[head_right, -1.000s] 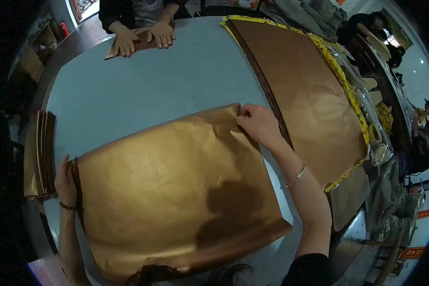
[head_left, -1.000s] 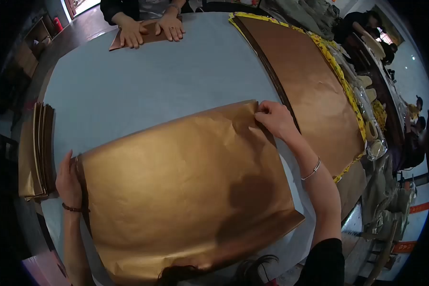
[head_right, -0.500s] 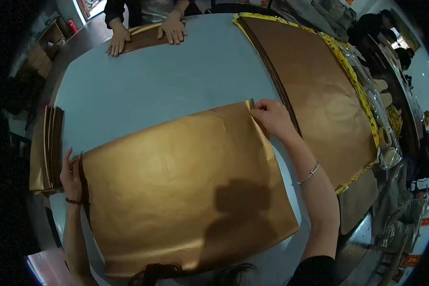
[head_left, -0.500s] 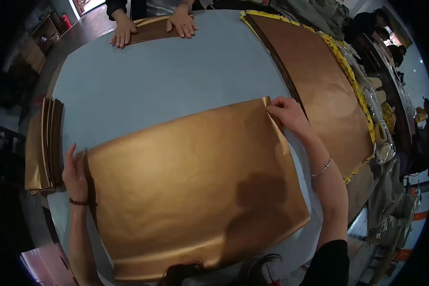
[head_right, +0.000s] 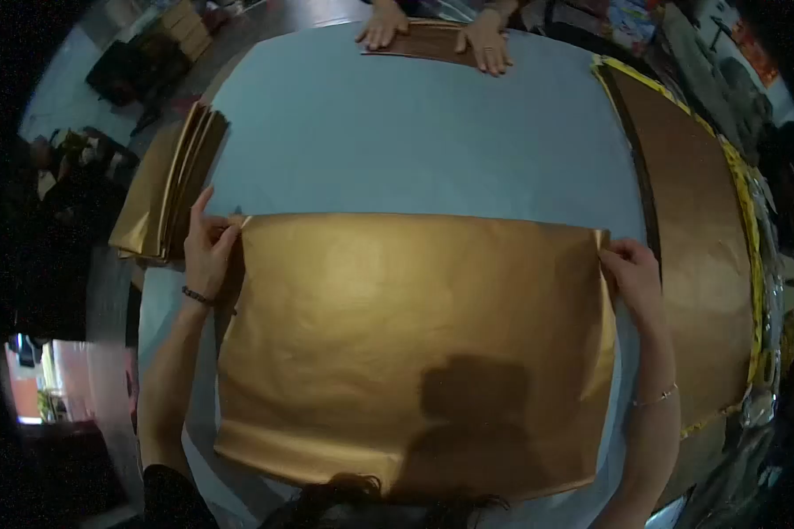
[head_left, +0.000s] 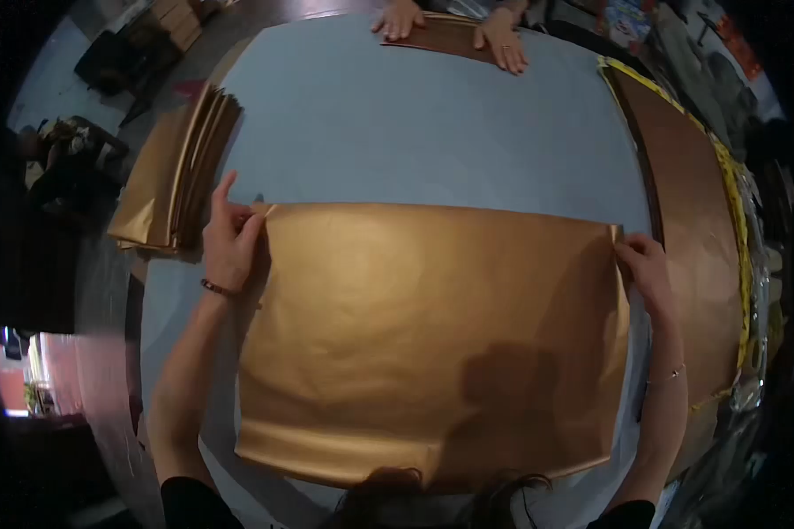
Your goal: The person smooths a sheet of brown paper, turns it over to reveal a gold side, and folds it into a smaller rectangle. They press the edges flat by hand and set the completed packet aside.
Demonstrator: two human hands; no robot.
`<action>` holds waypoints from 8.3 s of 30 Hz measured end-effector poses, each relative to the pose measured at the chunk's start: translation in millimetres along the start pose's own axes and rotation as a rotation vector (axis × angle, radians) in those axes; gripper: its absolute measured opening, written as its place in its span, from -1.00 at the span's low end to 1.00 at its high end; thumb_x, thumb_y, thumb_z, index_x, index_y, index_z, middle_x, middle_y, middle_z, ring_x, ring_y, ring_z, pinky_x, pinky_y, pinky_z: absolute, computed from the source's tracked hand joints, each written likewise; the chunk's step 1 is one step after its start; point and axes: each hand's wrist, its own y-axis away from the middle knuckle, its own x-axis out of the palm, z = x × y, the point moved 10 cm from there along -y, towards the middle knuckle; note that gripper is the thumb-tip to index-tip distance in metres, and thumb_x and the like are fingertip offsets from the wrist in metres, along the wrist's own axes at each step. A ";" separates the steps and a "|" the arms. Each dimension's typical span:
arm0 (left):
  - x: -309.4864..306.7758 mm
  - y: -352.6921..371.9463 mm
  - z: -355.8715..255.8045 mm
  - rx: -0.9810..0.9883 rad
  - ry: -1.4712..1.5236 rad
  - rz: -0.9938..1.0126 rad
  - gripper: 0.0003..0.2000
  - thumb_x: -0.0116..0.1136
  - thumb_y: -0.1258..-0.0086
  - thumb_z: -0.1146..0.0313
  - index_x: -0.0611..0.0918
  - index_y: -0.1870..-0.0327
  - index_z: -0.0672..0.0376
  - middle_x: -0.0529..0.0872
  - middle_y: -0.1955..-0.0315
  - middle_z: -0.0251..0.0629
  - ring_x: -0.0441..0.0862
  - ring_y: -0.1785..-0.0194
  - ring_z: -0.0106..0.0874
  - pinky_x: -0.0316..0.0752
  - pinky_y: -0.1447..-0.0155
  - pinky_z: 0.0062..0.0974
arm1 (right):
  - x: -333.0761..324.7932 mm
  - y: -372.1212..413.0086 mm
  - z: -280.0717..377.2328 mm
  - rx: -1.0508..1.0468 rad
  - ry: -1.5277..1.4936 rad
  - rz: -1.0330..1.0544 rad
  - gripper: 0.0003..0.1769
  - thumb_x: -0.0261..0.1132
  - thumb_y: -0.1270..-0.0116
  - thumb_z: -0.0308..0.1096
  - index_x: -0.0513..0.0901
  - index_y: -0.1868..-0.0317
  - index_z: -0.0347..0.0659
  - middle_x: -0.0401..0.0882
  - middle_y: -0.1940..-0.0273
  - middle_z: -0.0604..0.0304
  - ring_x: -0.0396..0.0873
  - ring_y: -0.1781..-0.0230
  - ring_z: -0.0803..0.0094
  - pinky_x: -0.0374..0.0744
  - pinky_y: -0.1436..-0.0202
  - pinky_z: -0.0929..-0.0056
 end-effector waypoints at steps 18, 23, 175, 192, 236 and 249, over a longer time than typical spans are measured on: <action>-4.3 -2.2 11.2 -0.221 -0.032 0.024 -0.27 0.17 -0.21 0.50 0.19 -0.46 0.17 0.67 0.45 -0.22 0.64 0.36 -0.43 0.54 0.17 -0.47 | -2.1 -13.5 -16.6 -0.033 -0.033 0.055 -0.82 0.21 -0.39 -0.32 0.53 0.36 -0.21 0.36 0.52 0.39 0.27 0.54 0.65 0.27 0.47 0.58; -3.8 -0.3 10.8 -0.235 -0.122 0.060 -0.28 0.16 -0.21 0.49 0.19 -0.46 0.15 0.67 0.43 -0.19 0.65 0.34 -0.36 0.55 0.15 -0.42 | -5.2 -21.0 -28.9 -0.019 -0.005 0.066 -0.83 0.22 -0.39 -0.32 0.54 0.34 -0.22 0.39 0.51 0.39 0.29 0.53 0.66 0.28 0.46 0.59; 181.8 -21.9 -104.4 0.134 -0.398 1.260 -0.64 0.42 -0.09 0.16 0.69 0.23 0.26 0.73 0.34 -0.16 0.67 0.22 -0.30 0.54 0.14 -0.33 | 145.0 109.1 97.7 -0.852 0.745 0.143 -0.27 0.00 -0.37 0.28 0.29 -0.45 0.15 0.03 -0.52 0.13 -0.11 -0.57 0.15 -0.27 -0.43 -0.48; 5.2 4.0 -317.5 0.766 -0.661 0.654 -0.85 0.21 -0.30 0.33 0.59 0.19 0.16 0.69 0.32 -0.13 0.61 0.14 -0.04 0.47 0.07 -0.14 | -30.2 84.3 175.7 -0.761 0.504 0.021 -0.21 0.45 -0.06 -0.08 0.42 -0.35 0.13 0.61 -0.09 0.25 0.46 -0.23 0.22 -0.02 -0.47 -0.27; -44.4 414.1 -191.0 0.863 -0.342 0.326 -0.70 0.19 -0.15 0.50 0.64 0.05 0.21 0.64 0.14 -0.23 0.56 0.08 -0.22 0.44 0.01 -0.26 | 29.9 450.2 -67.3 -0.945 0.612 -0.135 -0.50 0.23 -0.31 -0.04 0.57 -0.20 -0.06 0.40 -0.26 0.08 0.35 -0.29 0.14 0.19 -0.34 -0.15; -48.2 410.6 -185.5 0.766 -0.283 0.295 -0.64 0.38 -0.09 0.22 0.60 0.08 0.06 0.60 0.13 -0.38 0.54 0.03 -0.36 0.38 -0.01 -0.33 | 39.8 437.7 -83.1 -0.879 0.647 -0.072 -0.46 0.29 -0.30 -0.08 0.51 -0.27 -0.01 0.35 -0.35 0.12 0.25 -0.41 0.14 0.06 -0.44 -0.21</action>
